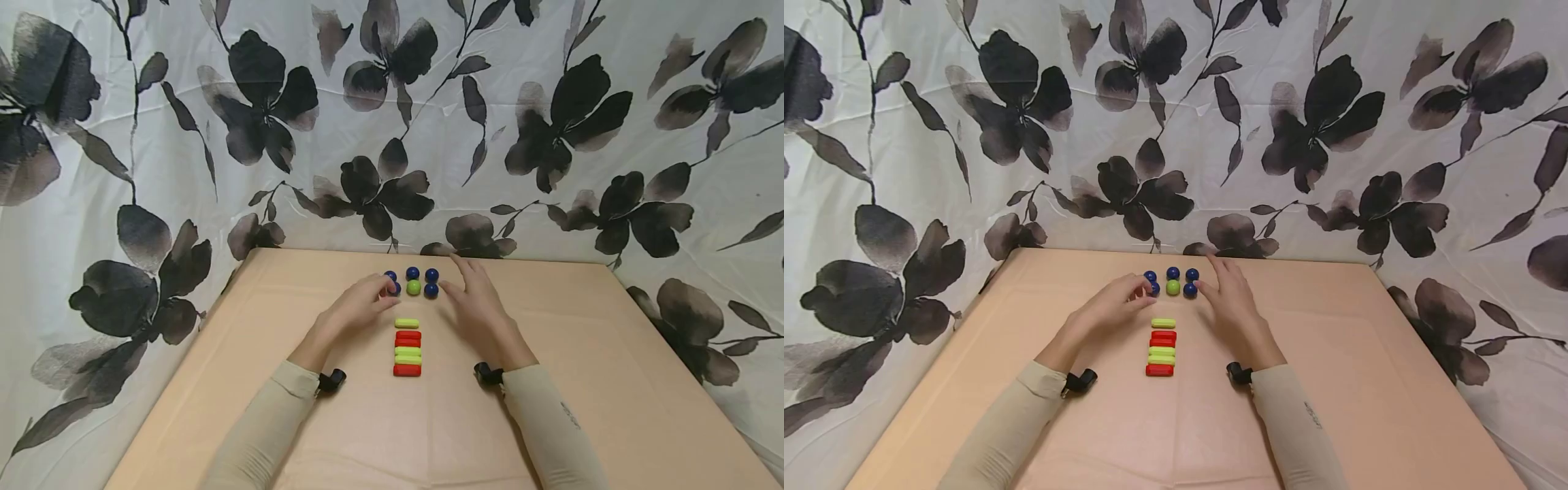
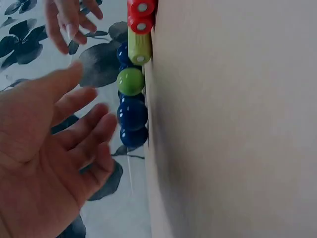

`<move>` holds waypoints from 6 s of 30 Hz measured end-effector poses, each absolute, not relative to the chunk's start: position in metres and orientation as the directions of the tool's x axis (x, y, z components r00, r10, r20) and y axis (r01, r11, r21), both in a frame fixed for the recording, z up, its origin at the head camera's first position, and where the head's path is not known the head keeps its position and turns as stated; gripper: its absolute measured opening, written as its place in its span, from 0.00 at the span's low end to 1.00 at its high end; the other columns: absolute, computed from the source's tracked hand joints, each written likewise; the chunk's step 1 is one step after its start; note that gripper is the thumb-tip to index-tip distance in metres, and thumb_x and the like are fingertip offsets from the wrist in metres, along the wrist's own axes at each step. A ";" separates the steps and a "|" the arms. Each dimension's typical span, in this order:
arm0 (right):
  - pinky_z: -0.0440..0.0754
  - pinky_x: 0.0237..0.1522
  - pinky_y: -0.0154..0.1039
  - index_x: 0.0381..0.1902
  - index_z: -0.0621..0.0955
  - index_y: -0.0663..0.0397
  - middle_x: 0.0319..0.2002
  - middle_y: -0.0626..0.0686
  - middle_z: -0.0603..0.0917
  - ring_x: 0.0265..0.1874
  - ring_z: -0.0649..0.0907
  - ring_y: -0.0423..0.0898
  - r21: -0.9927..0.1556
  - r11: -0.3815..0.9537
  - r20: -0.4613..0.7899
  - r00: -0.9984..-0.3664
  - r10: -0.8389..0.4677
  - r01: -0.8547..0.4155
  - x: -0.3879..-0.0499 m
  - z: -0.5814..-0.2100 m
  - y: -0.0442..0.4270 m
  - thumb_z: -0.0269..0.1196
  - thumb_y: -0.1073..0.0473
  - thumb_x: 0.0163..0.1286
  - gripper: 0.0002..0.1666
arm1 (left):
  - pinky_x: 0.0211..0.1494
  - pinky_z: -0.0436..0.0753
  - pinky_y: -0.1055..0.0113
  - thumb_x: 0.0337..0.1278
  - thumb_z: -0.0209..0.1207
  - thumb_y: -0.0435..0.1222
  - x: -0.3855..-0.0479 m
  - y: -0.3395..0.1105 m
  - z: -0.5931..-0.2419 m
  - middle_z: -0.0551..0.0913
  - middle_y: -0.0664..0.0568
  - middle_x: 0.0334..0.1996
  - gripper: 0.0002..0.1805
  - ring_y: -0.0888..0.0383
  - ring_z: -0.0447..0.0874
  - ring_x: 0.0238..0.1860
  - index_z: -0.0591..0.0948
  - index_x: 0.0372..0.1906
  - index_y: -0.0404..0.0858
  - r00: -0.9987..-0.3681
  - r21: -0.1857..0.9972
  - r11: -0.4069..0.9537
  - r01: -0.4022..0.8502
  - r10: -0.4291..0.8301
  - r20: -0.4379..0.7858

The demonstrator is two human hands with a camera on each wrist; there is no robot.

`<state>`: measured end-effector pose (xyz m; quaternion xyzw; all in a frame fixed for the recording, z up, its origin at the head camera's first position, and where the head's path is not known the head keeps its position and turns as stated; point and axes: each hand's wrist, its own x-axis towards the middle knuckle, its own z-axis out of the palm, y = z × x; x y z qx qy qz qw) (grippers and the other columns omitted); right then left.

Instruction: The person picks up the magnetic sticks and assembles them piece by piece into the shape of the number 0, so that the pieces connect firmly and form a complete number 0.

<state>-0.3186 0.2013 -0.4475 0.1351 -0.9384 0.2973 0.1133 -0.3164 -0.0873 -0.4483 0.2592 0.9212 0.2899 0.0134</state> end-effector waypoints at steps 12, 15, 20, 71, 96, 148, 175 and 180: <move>0.80 0.58 0.52 0.69 0.77 0.53 0.62 0.59 0.77 0.52 0.80 0.55 -0.673 0.677 0.074 -0.938 -0.338 -0.297 -0.340 -0.472 0.185 0.65 0.58 0.76 0.26 | 0.48 0.80 0.65 0.70 0.66 0.47 -0.325 -0.070 -0.466 0.85 0.57 0.38 0.08 0.59 0.81 0.40 0.85 0.45 0.49 -0.758 0.607 0.638 0.475 0.646 -0.087; 0.81 0.55 0.52 0.67 0.79 0.54 0.59 0.59 0.79 0.48 0.79 0.55 -0.652 0.691 0.093 -0.937 -0.336 -0.312 -0.343 -0.476 0.183 0.66 0.57 0.75 0.24 | 0.50 0.81 0.65 0.68 0.67 0.46 -0.325 -0.069 -0.466 0.85 0.57 0.38 0.07 0.59 0.81 0.41 0.85 0.42 0.49 -0.764 0.601 0.644 0.474 0.640 -0.083; 0.82 0.55 0.50 0.61 0.80 0.55 0.54 0.57 0.81 0.48 0.80 0.54 -0.649 0.696 0.094 -0.941 -0.326 -0.306 -0.344 -0.477 0.183 0.67 0.58 0.74 0.20 | 0.50 0.79 0.63 0.66 0.69 0.41 -0.322 -0.066 -0.465 0.83 0.56 0.37 0.05 0.57 0.78 0.41 0.85 0.41 0.47 -0.772 0.563 0.668 0.487 0.630 -0.080; 0.74 0.51 0.46 0.46 0.88 0.47 0.44 0.52 0.82 0.45 0.76 0.51 -0.698 0.641 0.064 -0.919 -0.389 -0.320 -0.333 -0.482 0.182 0.69 0.57 0.72 0.06 | 0.34 0.73 0.64 0.70 0.64 0.48 -0.328 -0.053 -0.473 0.78 0.54 0.33 0.10 0.56 0.76 0.34 0.83 0.47 0.48 -0.921 0.574 0.724 0.382 0.348 0.174; 0.74 0.56 0.47 0.45 0.87 0.46 0.45 0.51 0.83 0.47 0.76 0.52 -0.715 0.628 0.052 -0.919 -0.391 -0.307 -0.337 -0.481 0.184 0.69 0.56 0.72 0.06 | 0.51 0.80 0.57 0.72 0.63 0.38 -0.335 -0.062 -0.477 0.71 0.46 0.50 0.22 0.50 0.76 0.46 0.73 0.66 0.48 -0.954 0.514 0.807 0.291 0.287 0.089; 0.77 0.49 0.47 0.59 0.83 0.53 0.53 0.53 0.80 0.46 0.76 0.53 -0.735 0.637 0.136 -0.970 -0.200 -0.234 -0.322 -0.457 0.183 0.64 0.52 0.77 0.19 | 0.47 0.76 0.63 0.71 0.65 0.45 -0.331 -0.078 -0.492 0.81 0.50 0.41 0.21 0.54 0.76 0.42 0.82 0.63 0.41 -0.905 0.722 0.587 0.366 0.406 0.129; 0.80 0.41 0.37 0.43 0.87 0.46 0.33 0.45 0.84 0.36 0.80 0.45 -0.659 0.582 -0.074 -0.729 -0.680 -0.476 -0.300 -0.451 0.159 0.70 0.58 0.72 0.04 | 0.45 0.74 0.63 0.73 0.63 0.47 -0.334 -0.078 -0.496 0.77 0.50 0.41 0.22 0.53 0.74 0.42 0.81 0.65 0.44 -0.924 0.723 0.609 0.326 0.367 0.108; 0.80 0.39 0.37 0.40 0.87 0.45 0.31 0.45 0.83 0.34 0.80 0.44 -0.639 0.589 -0.083 -0.717 -0.692 -0.495 -0.300 -0.456 0.155 0.69 0.61 0.71 0.03 | 0.45 0.73 0.63 0.73 0.62 0.46 -0.333 -0.079 -0.497 0.77 0.49 0.41 0.22 0.53 0.74 0.42 0.81 0.65 0.43 -0.926 0.724 0.608 0.325 0.361 0.113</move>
